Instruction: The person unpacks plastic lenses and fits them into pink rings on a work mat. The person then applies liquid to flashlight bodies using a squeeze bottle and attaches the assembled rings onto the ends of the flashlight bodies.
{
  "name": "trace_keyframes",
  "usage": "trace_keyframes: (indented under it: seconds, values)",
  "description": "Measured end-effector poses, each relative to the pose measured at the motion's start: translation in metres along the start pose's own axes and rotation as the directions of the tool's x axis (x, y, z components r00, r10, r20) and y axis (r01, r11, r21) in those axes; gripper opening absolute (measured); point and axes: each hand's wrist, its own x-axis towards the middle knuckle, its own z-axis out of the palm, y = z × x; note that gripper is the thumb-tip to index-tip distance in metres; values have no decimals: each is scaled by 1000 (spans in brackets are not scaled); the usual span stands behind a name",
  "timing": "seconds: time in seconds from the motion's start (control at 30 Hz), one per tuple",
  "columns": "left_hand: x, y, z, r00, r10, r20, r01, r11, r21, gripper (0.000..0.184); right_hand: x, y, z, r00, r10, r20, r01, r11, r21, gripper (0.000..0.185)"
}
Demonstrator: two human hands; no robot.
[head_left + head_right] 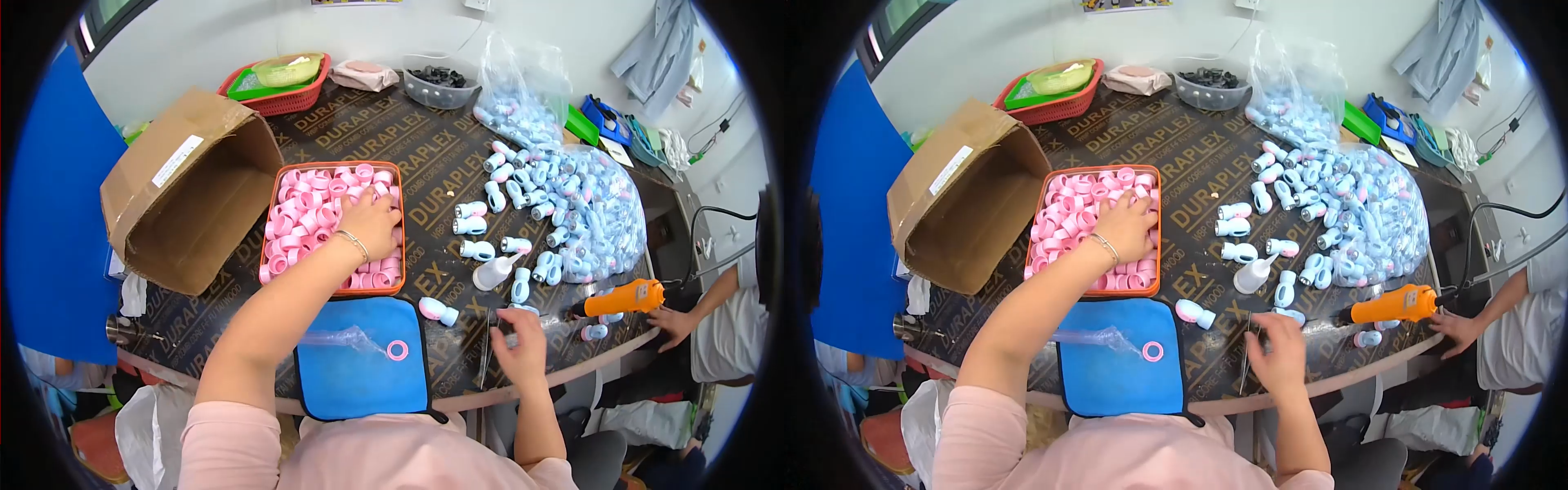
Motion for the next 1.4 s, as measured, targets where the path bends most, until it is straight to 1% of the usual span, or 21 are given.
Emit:
trace_keyframes:
  seconds: [0.07,0.2,0.27,0.3,0.47,0.57,0.67,0.7,0.8,0.83,0.93,1.0,1.07,1.1,1.17,1.2,1.23,1.27,1.33,1.37,1.4]
  values:
    - [0,-7,0,1000,23,13,-24,999,39,37,1,-12,12,998,-37,44,35,998,48,30]
    - [-16,-29,3,998,29,-60,-34,997,-74,41,4,-32,24,981,-87,172,68,991,111,29]
    - [-19,-37,16,983,122,-139,-132,989,-66,44,5,-40,29,976,-125,176,105,987,122,28]
    - [-18,-35,14,987,124,-102,-138,980,-143,43,4,-43,32,964,-130,231,102,986,131,28]
    - [-7,-5,10,999,20,-37,-25,988,-150,46,-3,-65,54,913,-216,345,165,971,170,27]
    - [-3,-6,19,979,-25,-203,-11,985,-174,37,-13,-74,60,903,-229,364,171,968,184,27]
    - [-13,-22,13,990,-16,-138,-21,966,-259,34,-22,-70,58,893,-228,388,165,968,189,29]
    - [-15,-24,17,958,38,-283,-99,974,-203,34,-24,-69,57,896,-219,387,158,970,185,28]
    - [-5,-27,24,982,69,-175,-112,962,-251,32,-26,-70,57,897,-217,385,161,972,174,30]
    - [-3,-27,25,978,81,-192,-123,969,-217,30,-25,-70,58,897,-229,377,178,970,166,33]
    - [3,-28,21,991,35,-132,-66,969,-239,28,-18,-82,57,893,-187,410,132,978,159,41]
    - [4,-30,18,982,16,-189,-66,962,-264,26,-14,-88,62,894,-173,413,133,983,123,44]
    - [-7,-31,-5,935,-25,-354,-132,900,-414,27,-11,-87,69,896,-159,416,131,987,95,48]
    - [-16,-32,-18,936,12,-352,-180,875,-448,27,-11,-83,75,893,-173,415,148,985,93,49]
    - [-58,-16,-48,986,21,-164,-108,830,-547,26,-9,-76,85,888,-195,416,169,981,97,51]
    - [-85,-2,-70,994,65,86,-2,807,-590,23,-8,-71,88,876,-207,436,185,978,93,52]
    - [-108,-9,-50,931,358,77,-187,646,-740,21,-7,-68,89,864,-217,454,199,976,88,53]
    - [-131,4,-64,791,387,475,190,582,-791,20,-6,-66,88,864,-217,455,197,976,91,53]
    - [-167,24,-38,726,524,445,-7,652,-758,20,-4,-65,85,845,-217,489,184,976,116,54]
    - [-178,32,-24,724,526,447,-4,651,-759,20,-3,-67,82,838,-203,507,158,979,131,54]
    - [-184,41,-15,726,473,499,13,716,-698,22,-3,-68,81,837,-198,510,152,980,131,54]
